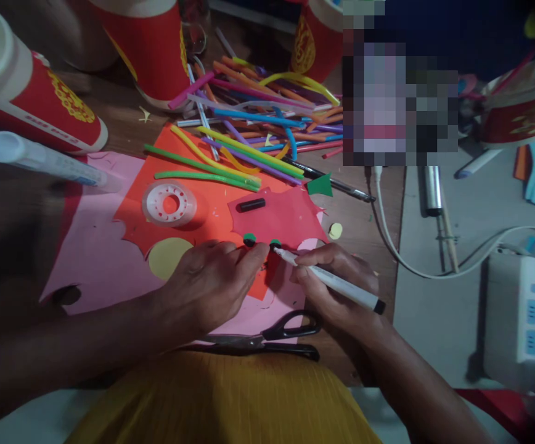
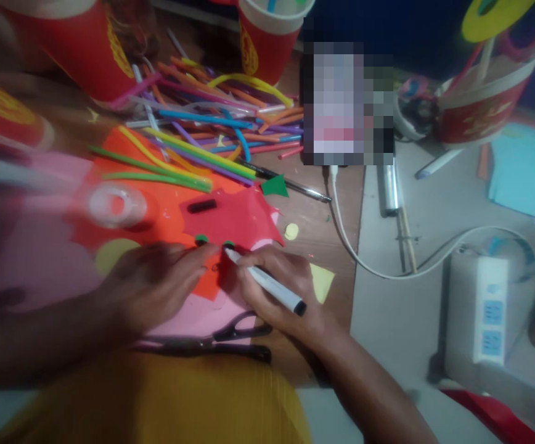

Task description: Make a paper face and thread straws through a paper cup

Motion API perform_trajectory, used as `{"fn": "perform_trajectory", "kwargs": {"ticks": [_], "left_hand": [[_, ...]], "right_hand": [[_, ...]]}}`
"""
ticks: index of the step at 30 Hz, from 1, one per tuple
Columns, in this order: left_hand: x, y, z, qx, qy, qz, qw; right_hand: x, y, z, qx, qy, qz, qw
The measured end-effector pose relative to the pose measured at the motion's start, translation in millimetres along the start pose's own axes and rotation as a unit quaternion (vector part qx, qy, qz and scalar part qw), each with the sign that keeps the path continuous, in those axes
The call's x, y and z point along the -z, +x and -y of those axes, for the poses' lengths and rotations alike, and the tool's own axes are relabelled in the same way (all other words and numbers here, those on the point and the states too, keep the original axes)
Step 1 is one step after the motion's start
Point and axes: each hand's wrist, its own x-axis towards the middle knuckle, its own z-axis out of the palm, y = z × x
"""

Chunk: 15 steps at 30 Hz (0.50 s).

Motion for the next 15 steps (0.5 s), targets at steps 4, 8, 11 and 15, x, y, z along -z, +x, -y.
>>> {"fn": "perform_trajectory", "kwargs": {"ticks": [4,8,11,15], "left_hand": [[1.6,2.8,0.6,0.001,0.005,0.042,0.999],[4.4,5.1,-0.7,-0.002,0.008,0.059,0.998],[8.1,6.2,-0.9,0.010,0.013,0.086,0.996],[6.8,5.2,-0.3,0.020,0.005,0.097,0.995]], "right_hand": [[-0.1,-0.6,-0.5,0.001,0.009,0.001,1.000],[-0.5,-1.1,0.0,-0.008,0.002,-0.009,1.000],[-0.4,-1.3,-0.4,-0.002,-0.002,-0.005,1.000],[-0.1,-1.4,-1.9,0.015,-0.001,-0.007,1.000]]}}
